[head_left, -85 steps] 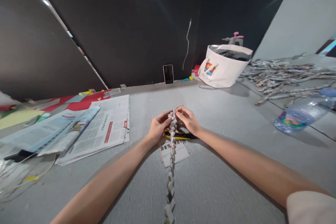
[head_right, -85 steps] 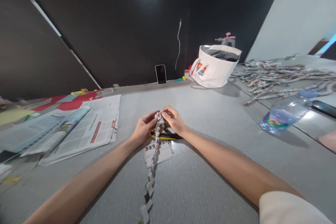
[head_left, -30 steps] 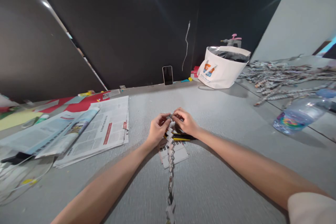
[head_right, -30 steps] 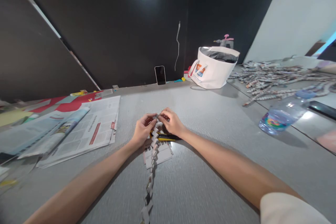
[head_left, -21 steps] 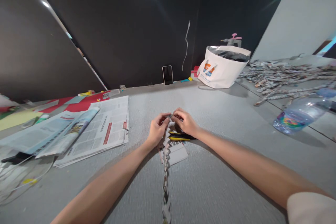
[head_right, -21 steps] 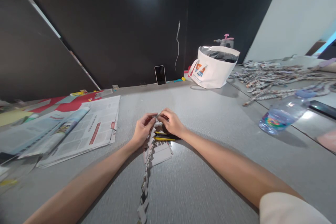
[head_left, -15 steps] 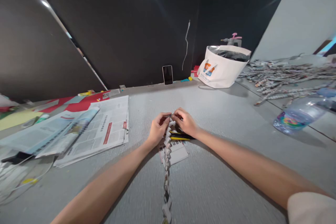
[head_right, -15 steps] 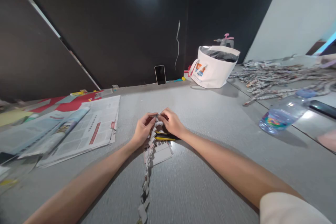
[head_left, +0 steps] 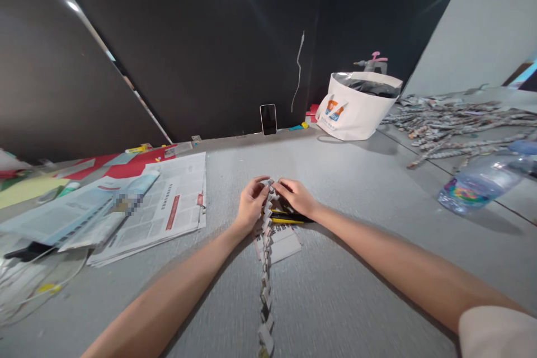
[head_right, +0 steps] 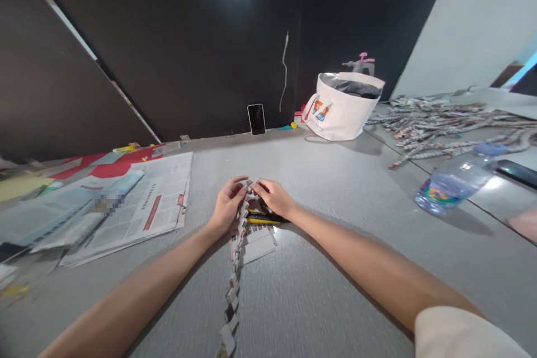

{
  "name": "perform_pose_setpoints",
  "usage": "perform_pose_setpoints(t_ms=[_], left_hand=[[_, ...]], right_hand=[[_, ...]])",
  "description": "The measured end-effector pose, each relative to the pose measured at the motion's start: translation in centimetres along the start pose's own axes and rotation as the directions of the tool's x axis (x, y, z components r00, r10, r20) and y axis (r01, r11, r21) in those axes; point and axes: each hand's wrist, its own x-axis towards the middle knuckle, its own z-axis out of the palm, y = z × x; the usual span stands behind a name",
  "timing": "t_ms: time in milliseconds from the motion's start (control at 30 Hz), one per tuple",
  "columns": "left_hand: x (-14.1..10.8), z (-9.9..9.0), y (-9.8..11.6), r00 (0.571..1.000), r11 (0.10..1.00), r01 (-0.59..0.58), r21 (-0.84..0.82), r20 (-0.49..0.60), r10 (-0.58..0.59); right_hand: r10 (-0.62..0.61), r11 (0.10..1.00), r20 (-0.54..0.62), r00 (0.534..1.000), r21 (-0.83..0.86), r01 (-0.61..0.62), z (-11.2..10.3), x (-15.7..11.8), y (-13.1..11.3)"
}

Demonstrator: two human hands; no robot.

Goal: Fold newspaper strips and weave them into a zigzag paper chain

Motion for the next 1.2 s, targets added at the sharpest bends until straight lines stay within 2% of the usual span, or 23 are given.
perform_pose_setpoints(t_ms=[167,633,700,867,1000,1200], left_hand=[[0.01,-0.07,-0.35,1.0,1.0,-0.012,-0.003,0.008,0.012],[0.04,-0.06,-0.15,0.992,0.982,-0.117,0.151,0.064,0.108],[0.01,0.03,-0.15,0.994,0.987,-0.103,0.127,0.057,0.097],[0.1,0.12,-0.42,1.0,1.0,0.025,-0.009,-0.015,-0.025],[0.18,0.07,-0.62,0.998,0.999,0.024,-0.029,-0.052,-0.026],[0.06,0.14,-0.26,0.999,0.998,0.022,-0.066,-0.023,-0.023]], right_hand=[[-0.014,1.0,-0.019,1.0,0.025,0.015,-0.09,-0.03,-0.05],[-0.145,0.984,-0.097,0.985,-0.121,0.133,-0.06,-0.43,-0.32],[-0.157,0.981,-0.101,0.982,-0.127,0.144,-0.04,-0.42,-0.27],[-0.176,0.976,-0.112,0.978,-0.15,0.159,-0.01,-0.38,-0.14],[-0.184,0.972,-0.115,0.976,-0.17,0.163,0.01,-0.45,-0.37],[-0.183,0.97,-0.115,0.976,-0.183,0.161,-0.02,-0.6,-0.77]])
